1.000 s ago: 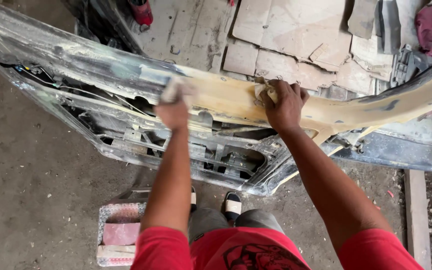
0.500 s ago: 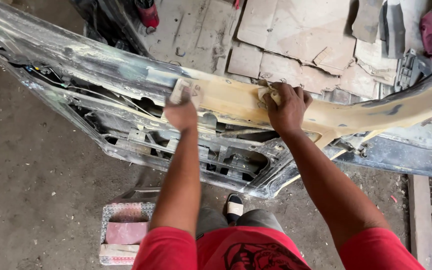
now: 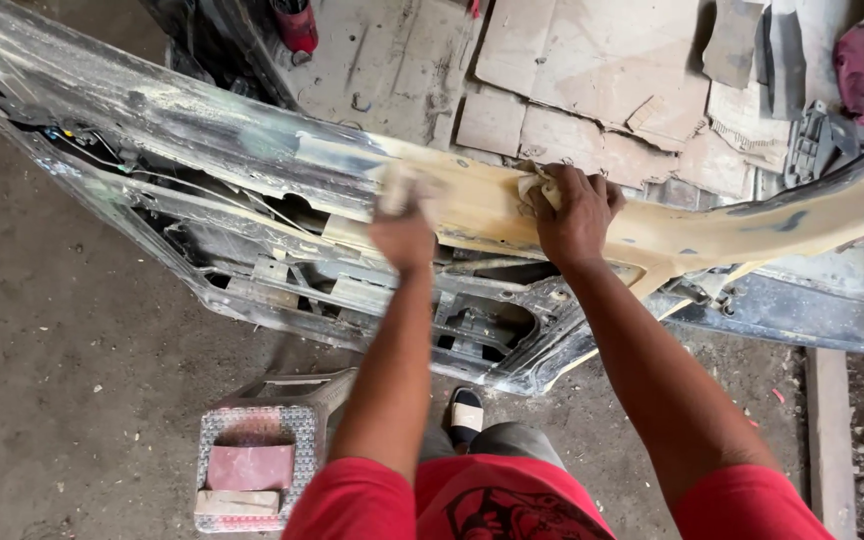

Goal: The person sands a yellowish car bumper using a sanding block held in the right hand. The person moves the sanding block back and forth along the surface of the bumper, which is positioned on a workbench in a workshop environment.

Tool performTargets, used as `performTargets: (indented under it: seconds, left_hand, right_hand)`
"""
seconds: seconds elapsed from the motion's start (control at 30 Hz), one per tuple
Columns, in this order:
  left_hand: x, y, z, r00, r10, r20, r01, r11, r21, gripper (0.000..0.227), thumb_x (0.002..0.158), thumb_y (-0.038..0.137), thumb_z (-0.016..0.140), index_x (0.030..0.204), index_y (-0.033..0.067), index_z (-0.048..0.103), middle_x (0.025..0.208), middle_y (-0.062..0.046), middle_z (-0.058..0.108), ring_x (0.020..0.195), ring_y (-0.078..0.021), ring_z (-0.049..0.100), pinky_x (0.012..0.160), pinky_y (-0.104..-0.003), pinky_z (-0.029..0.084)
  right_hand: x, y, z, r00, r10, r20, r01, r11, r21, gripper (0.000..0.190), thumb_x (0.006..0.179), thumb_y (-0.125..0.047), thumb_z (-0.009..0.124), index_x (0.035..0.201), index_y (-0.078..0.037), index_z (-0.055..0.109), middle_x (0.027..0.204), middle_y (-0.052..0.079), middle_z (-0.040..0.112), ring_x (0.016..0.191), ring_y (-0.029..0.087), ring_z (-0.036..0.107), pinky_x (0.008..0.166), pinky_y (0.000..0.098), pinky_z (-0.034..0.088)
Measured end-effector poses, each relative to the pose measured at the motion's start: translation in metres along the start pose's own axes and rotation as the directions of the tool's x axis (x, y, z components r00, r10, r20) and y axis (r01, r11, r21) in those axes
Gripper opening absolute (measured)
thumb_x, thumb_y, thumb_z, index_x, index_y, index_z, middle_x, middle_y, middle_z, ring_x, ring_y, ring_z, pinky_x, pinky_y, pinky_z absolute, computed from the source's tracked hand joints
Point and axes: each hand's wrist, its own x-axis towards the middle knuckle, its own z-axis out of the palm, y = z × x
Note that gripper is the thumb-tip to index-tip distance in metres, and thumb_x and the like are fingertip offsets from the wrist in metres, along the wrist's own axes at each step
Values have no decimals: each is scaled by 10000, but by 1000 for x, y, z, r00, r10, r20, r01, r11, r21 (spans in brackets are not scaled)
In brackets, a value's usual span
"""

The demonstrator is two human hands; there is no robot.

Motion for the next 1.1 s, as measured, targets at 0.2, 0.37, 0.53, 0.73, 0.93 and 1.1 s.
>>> performTargets:
  seconds: [0.2, 0.37, 0.53, 0.73, 0.93, 1.1]
  left_hand:
    - [-49, 1, 26, 968, 213, 132, -209, 977, -49, 441, 910, 388, 694, 1133, 9, 732, 920, -92, 759, 693, -143, 735, 534, -260, 609]
    - [29, -61, -10, 997, 73, -3, -73, 977, -198, 440, 925, 356, 776, 1116, -31, 693, 961, -174, 774, 761, -225, 749, 641, -314, 634]
    - [-66, -8, 14, 991, -54, 120, 71, 987, -147, 597, 915, 340, 764, 1332, -34, 557, 1302, -225, 581, 991, -246, 698, 615, -340, 663]
    - [53, -109, -12, 965, -98, 245, 257, 558, -789, 572, 1001, 360, 739, 1362, -66, 616, 1225, -216, 694, 1057, -273, 713, 927, -433, 636]
    - [-70, 4, 22, 960, -232, 156, 252, 961, -118, 699, 866, 367, 756, 1401, -7, 505, 1323, -226, 579, 1064, -305, 689, 772, -425, 629]
    - [-27, 7, -11, 977, -30, 210, 42, 998, -54, 561, 896, 321, 716, 1350, 2, 627, 1232, -230, 713, 1006, -276, 736, 755, -381, 651]
  right_hand:
    - [-4, 4, -8, 1000, -12, 21, 11, 999, 49, 309, 901, -246, 809, 1181, -175, 699, 1100, 31, 744, 1021, 255, 591, 1042, 449, 299]
    - [-3, 0, -2, 1000, -20, -9, 21, 999, 36, 291, 927, -262, 809, 1174, -157, 695, 1098, 43, 740, 1033, 258, 592, 1044, 450, 294]
    - [-6, -4, -6, 998, -41, -39, 42, 999, 23, 276, 914, -250, 798, 1158, -163, 702, 1089, 45, 744, 1035, 267, 594, 1029, 445, 297]
    - [-6, -3, -7, 1000, -2, -13, 3, 998, 56, 281, 915, -252, 784, 1173, -173, 701, 1091, 41, 749, 1022, 264, 599, 1033, 441, 299]
    - [-2, 2, -1, 998, -33, -50, 35, 998, 43, 287, 910, -248, 783, 1170, -164, 696, 1087, 56, 749, 1021, 264, 594, 1050, 437, 301]
    - [-4, 4, 0, 1000, -23, -21, 24, 998, 55, 300, 902, -264, 799, 1168, -170, 699, 1085, 54, 751, 1022, 252, 599, 1051, 432, 300]
